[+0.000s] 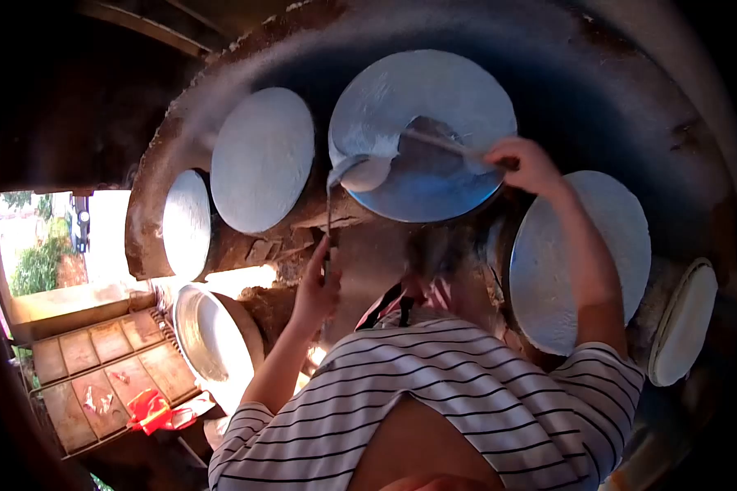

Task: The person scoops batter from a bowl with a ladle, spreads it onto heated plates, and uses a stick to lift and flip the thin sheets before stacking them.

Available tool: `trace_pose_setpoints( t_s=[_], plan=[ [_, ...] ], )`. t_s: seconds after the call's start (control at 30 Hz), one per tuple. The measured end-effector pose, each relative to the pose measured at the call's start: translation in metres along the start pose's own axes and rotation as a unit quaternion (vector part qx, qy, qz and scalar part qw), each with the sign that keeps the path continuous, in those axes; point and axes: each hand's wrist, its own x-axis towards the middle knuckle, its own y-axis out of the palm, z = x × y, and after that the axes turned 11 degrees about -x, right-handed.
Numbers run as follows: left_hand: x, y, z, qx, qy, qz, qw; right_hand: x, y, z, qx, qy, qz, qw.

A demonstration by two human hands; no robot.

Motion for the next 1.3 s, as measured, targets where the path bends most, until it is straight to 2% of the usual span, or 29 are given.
trace_pose_setpoints(
  t_s=[0.03, 0.07, 0.17, 0.2, 0.3, 0.33, 0.37, 0.43, 0.47, 0.5, 0.53, 0.57, 0.6, 0.63, 0.67, 0.7, 0.73, 0.83, 0.87, 0.97, 1.07, 1.17, 1.2, 1.3],
  plan=[
    [0.004, 0.01, 0.002, 0.019, 0.027, 0.0, 0.999, 0.002, 0.008, -0.002, 0.002, -0.018, -0.024, 1.0],
    [-0.007, 0.013, -0.002, 0.01, -0.041, -0.001, 0.999, -0.008, 0.017, -0.01, -0.044, -0.067, -0.021, 0.997],
    [-0.016, 0.008, 0.03, 0.105, 0.06, 0.008, 0.993, -0.053, 0.005, 0.013, -0.04, 0.015, 0.032, 0.999],
    [-0.008, 0.003, 0.049, 0.177, 0.218, 0.01, 0.96, -0.062, 0.007, 0.017, -0.012, 0.051, 0.007, 0.999],
    [-0.004, 0.002, 0.043, 0.145, 0.1, 0.063, 0.982, -0.063, 0.045, 0.028, -0.073, -0.012, -0.096, 0.993],
    [-0.003, -0.001, 0.046, 0.151, 0.223, 0.078, 0.96, -0.074, 0.049, 0.035, -0.123, -0.026, -0.089, 0.988],
    [-0.011, -0.012, 0.045, 0.176, 0.147, 0.069, 0.971, -0.09, 0.056, 0.041, -0.128, 0.007, -0.117, 0.985],
    [0.003, -0.041, 0.041, 0.147, 0.312, 0.043, 0.938, -0.124, 0.074, 0.059, -0.138, 0.077, -0.153, 0.976],
    [0.019, -0.058, 0.034, 0.107, 0.359, 0.062, 0.925, -0.122, 0.102, 0.071, 0.044, 0.138, -0.206, 0.968],
    [0.033, -0.071, 0.018, 0.07, 0.398, 0.082, 0.911, -0.103, 0.142, 0.087, 0.138, 0.141, -0.216, 0.956],
    [0.035, -0.074, -0.006, 0.007, 0.388, 0.102, 0.916, -0.071, 0.176, 0.111, 0.226, 0.138, -0.234, 0.936],
    [0.034, -0.071, -0.031, -0.057, 0.384, 0.123, 0.913, -0.033, 0.194, 0.151, 0.322, 0.213, -0.157, 0.909],
    [0.034, -0.072, -0.042, -0.107, 0.384, 0.129, 0.908, 0.003, 0.221, 0.178, 0.423, 0.256, -0.132, 0.859],
    [0.035, -0.073, -0.049, -0.154, 0.38, 0.137, 0.902, 0.037, 0.255, 0.183, 0.45, 0.266, -0.135, 0.842],
    [0.034, -0.077, -0.052, -0.196, 0.373, 0.146, 0.895, 0.069, 0.289, 0.175, 0.443, 0.221, -0.164, 0.853],
    [0.033, -0.085, -0.052, -0.194, 0.388, 0.159, 0.887, 0.09, 0.316, 0.177, 0.477, 0.19, -0.208, 0.832],
    [0.033, -0.1, -0.051, -0.205, 0.389, 0.179, 0.88, 0.1, 0.329, 0.184, 0.504, 0.199, -0.237, 0.806],
    [0.034, -0.139, -0.044, -0.215, 0.385, 0.203, 0.874, 0.084, 0.356, 0.188, 0.572, 0.227, -0.302, 0.728],
    [0.035, -0.151, -0.046, -0.205, 0.393, 0.219, 0.87, 0.065, 0.361, 0.193, 0.591, 0.205, -0.333, 0.705],
    [0.04, -0.167, -0.045, -0.202, 0.401, 0.23, 0.864, 0.029, 0.355, 0.206, 0.513, 0.3, -0.403, 0.696],
    [0.043, -0.171, -0.043, -0.214, 0.367, 0.251, 0.87, 0.01, 0.336, 0.198, 0.512, 0.295, -0.447, 0.671],
    [0.039, -0.172, -0.04, -0.211, 0.345, 0.249, 0.88, 0.013, 0.302, 0.182, 0.497, 0.327, -0.473, 0.65],
    [0.038, -0.174, -0.04, -0.205, 0.341, 0.251, 0.883, 0.02, 0.294, 0.183, 0.469, 0.324, -0.482, 0.665],
    [0.045, -0.174, -0.038, -0.185, 0.352, 0.242, 0.885, 0.021, 0.317, 0.208, 0.389, 0.343, -0.39, 0.761]
  ],
)
